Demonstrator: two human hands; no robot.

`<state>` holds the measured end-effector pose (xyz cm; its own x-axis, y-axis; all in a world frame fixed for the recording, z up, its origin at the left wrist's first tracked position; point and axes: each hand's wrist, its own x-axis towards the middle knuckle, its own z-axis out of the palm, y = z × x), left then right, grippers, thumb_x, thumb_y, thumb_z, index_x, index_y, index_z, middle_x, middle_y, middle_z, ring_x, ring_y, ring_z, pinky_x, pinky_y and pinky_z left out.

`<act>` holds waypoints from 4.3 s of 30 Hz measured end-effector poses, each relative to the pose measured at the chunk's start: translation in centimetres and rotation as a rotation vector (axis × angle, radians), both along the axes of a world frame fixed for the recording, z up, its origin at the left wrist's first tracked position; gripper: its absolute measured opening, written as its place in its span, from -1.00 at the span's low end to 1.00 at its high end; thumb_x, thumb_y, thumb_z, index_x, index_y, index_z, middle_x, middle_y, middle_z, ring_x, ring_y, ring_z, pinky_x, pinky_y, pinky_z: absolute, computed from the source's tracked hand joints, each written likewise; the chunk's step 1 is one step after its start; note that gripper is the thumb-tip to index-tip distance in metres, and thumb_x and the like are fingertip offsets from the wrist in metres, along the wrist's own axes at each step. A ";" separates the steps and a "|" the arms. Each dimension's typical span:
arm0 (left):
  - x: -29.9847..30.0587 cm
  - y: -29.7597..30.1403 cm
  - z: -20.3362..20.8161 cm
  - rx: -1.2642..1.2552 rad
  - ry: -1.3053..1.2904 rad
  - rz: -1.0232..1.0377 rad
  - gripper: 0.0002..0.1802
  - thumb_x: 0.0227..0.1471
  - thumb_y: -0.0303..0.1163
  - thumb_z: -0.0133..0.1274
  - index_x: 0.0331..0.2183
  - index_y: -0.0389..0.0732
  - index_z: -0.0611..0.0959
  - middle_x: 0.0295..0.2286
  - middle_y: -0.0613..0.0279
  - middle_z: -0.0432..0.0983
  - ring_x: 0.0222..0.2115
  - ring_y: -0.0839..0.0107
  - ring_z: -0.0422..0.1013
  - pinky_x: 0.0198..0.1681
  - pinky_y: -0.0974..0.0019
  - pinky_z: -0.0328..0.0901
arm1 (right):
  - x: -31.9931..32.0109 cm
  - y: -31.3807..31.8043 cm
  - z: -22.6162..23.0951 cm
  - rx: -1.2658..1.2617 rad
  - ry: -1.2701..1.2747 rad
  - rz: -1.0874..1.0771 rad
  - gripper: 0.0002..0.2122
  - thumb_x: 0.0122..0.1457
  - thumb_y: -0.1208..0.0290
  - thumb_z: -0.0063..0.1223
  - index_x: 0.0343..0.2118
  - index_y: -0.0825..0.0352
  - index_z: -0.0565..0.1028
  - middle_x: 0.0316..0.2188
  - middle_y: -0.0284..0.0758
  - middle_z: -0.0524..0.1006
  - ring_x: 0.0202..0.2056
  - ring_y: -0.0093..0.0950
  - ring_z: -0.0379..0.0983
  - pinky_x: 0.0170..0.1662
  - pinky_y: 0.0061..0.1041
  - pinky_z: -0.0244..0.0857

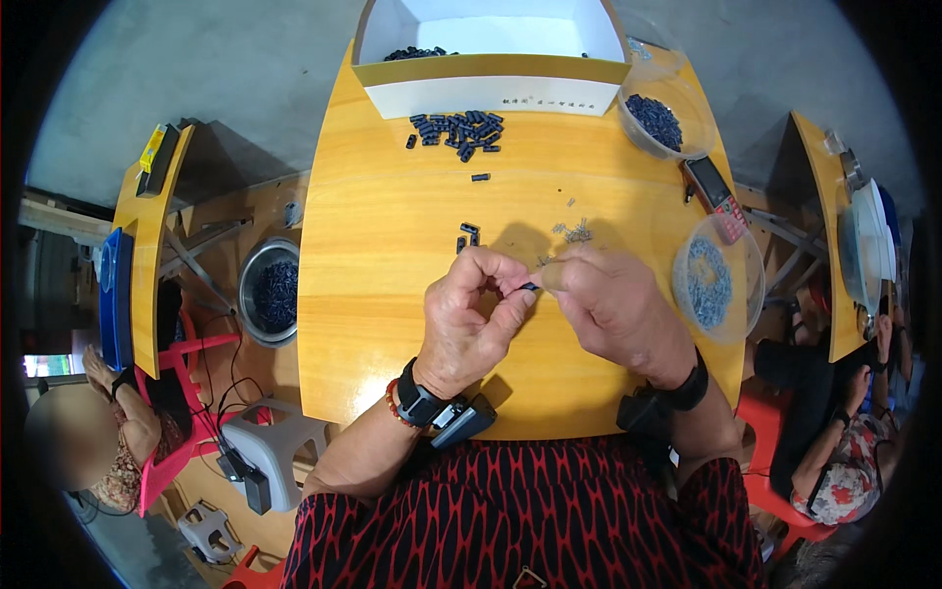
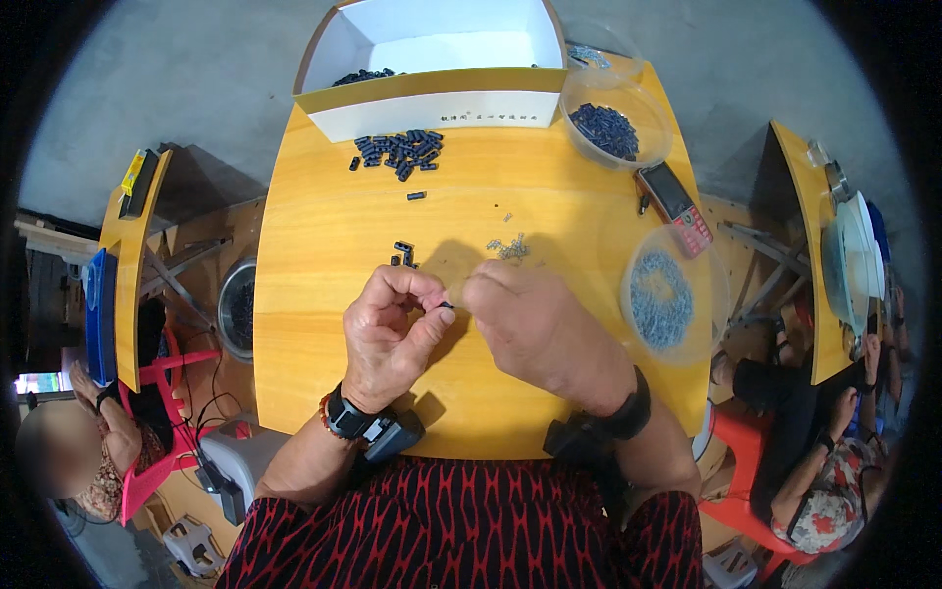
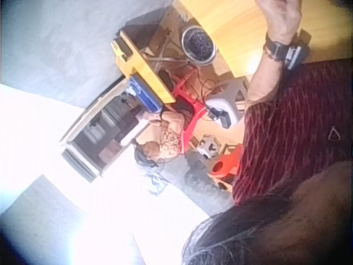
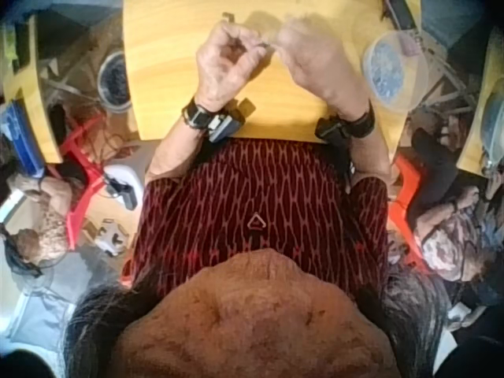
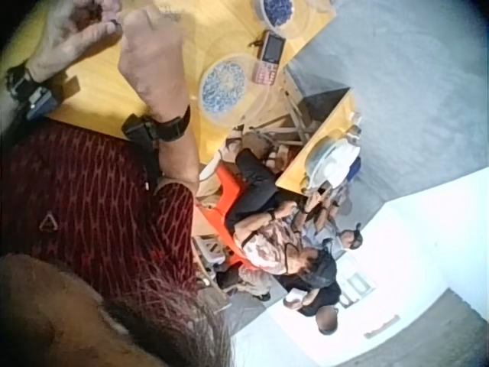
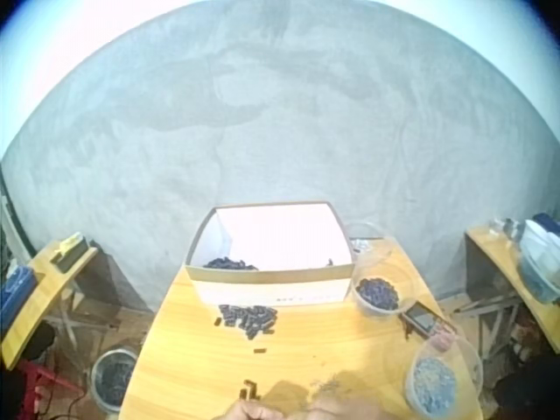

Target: The recorder is assembling small black and blue plastic components on a wooden table.

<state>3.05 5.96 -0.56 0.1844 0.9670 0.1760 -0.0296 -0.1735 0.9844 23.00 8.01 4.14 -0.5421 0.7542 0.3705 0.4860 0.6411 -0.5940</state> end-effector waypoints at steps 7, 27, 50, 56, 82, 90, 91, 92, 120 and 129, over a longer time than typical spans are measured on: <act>0.2 0.0 -0.4 0.085 0.012 0.035 -0.78 0.06 -0.66 0.20 -0.25 -0.29 0.52 -0.42 0.33 0.49 -0.40 0.60 0.41 -0.29 0.48 0.36 | -0.2 -0.4 0.2 -0.074 0.104 0.030 -0.82 0.09 0.69 0.08 -0.23 0.37 0.51 -0.43 -0.17 0.49 -0.38 -0.12 0.49 -0.36 -0.32 0.38; 0.1 -0.9 0.5 -0.151 -0.267 -0.005 -0.74 0.06 -0.68 0.20 -0.22 -0.30 0.49 -0.31 0.24 0.53 -0.29 0.57 0.43 -0.15 0.45 0.37 | -0.8 -1.4 -0.7 0.159 0.032 -0.002 -0.81 0.06 0.66 0.14 -0.23 0.37 0.55 -0.28 -0.20 0.54 -0.30 -0.25 0.54 -0.27 -0.37 0.44; -1.0 -0.2 0.5 -0.373 -0.458 -0.286 -0.78 0.12 -0.60 0.21 -0.19 -0.28 0.54 -0.36 0.24 0.57 -0.39 0.56 0.50 -0.28 0.46 0.44 | -0.6 -0.7 -0.1 -0.137 0.234 0.054 -0.88 0.01 0.67 0.20 -0.38 0.39 0.53 -0.48 -0.24 0.50 -0.51 -0.35 0.48 -0.47 -0.44 0.30; -1.9 1.2 1.2 -0.113 -0.392 0.373 -0.87 0.19 -0.53 0.14 -0.19 -0.27 0.61 -0.33 0.31 0.55 -0.41 0.56 0.43 -0.32 0.45 0.38 | -1.1 0.2 0.1 -0.141 0.254 -0.202 -0.90 0.11 0.67 0.17 -0.30 0.43 0.54 -0.44 -0.22 0.51 -0.45 -0.39 0.48 -0.38 -0.48 0.33; -2.5 1.9 -0.6 -0.233 -0.352 0.448 -0.88 0.14 -0.62 0.15 -0.24 -0.28 0.62 -0.36 0.31 0.57 -0.41 0.60 0.44 -0.29 0.49 0.38 | -6.3 1.8 -1.9 -0.033 -0.165 -0.152 -0.90 0.03 0.58 0.24 -0.47 0.41 0.50 -0.49 -0.13 0.49 -0.42 -0.06 0.49 -0.38 -0.17 0.36; -2.2 1.2 0.8 -0.184 -0.334 0.313 -0.87 0.14 -0.60 0.17 -0.23 -0.32 0.61 -0.36 0.26 0.59 -0.41 0.57 0.47 -0.33 0.47 0.41 | -4.5 1.7 -1.4 -0.486 0.199 -0.254 -0.92 0.16 0.59 0.13 -0.30 0.47 0.54 -0.45 -0.24 0.60 -0.45 -0.49 0.53 -0.37 -0.48 0.41; -2.1 1.1 1.0 -0.183 -0.383 0.265 -0.87 0.14 -0.59 0.18 -0.23 -0.32 0.61 -0.36 0.25 0.59 -0.41 0.57 0.48 -0.34 0.47 0.42 | -4.5 1.6 -1.0 -0.488 0.201 -0.258 -0.92 0.16 0.59 0.13 -0.30 0.47 0.54 -0.45 -0.24 0.60 -0.45 -0.49 0.53 -0.37 -0.48 0.41; -2.1 0.9 0.9 -0.186 -0.381 0.262 -0.87 0.14 -0.59 0.18 -0.23 -0.32 0.61 -0.36 0.25 0.59 -0.41 0.57 0.48 -0.34 0.47 0.42 | -4.4 1.7 -0.7 -0.567 0.339 -0.237 -0.92 0.20 0.58 0.11 -0.28 0.45 0.55 -0.42 -0.29 0.60 -0.43 -0.58 0.52 -0.37 -0.54 0.41; -2.2 0.8 0.4 -0.318 -0.401 -0.012 -0.85 0.14 -0.53 0.20 -0.23 -0.31 0.59 -0.44 0.26 0.56 -0.48 0.57 0.42 -0.40 0.49 0.35 | -3.6 1.9 -1.4 -0.482 0.603 -0.046 -0.93 0.25 0.58 0.12 -0.22 0.39 0.56 -0.35 -0.40 0.54 -0.30 -0.63 0.47 -0.22 -0.62 0.36; -2.1 0.7 0.5 -0.354 -0.380 -0.035 -0.87 0.16 -0.51 0.20 -0.24 -0.30 0.61 -0.45 0.42 0.52 -0.48 0.72 0.36 -0.43 0.60 0.30 | -3.9 1.9 -2.1 -0.341 0.548 -0.039 -0.93 0.20 0.62 0.13 -0.26 0.40 0.55 -0.39 -0.33 0.53 -0.34 -0.54 0.48 -0.24 -0.56 0.38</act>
<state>0.91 6.68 -0.10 0.2041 0.9738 -0.1003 -0.3960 0.1759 0.9012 19.14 9.92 2.04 -0.3124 0.8938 0.3218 0.0729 0.3604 -0.9300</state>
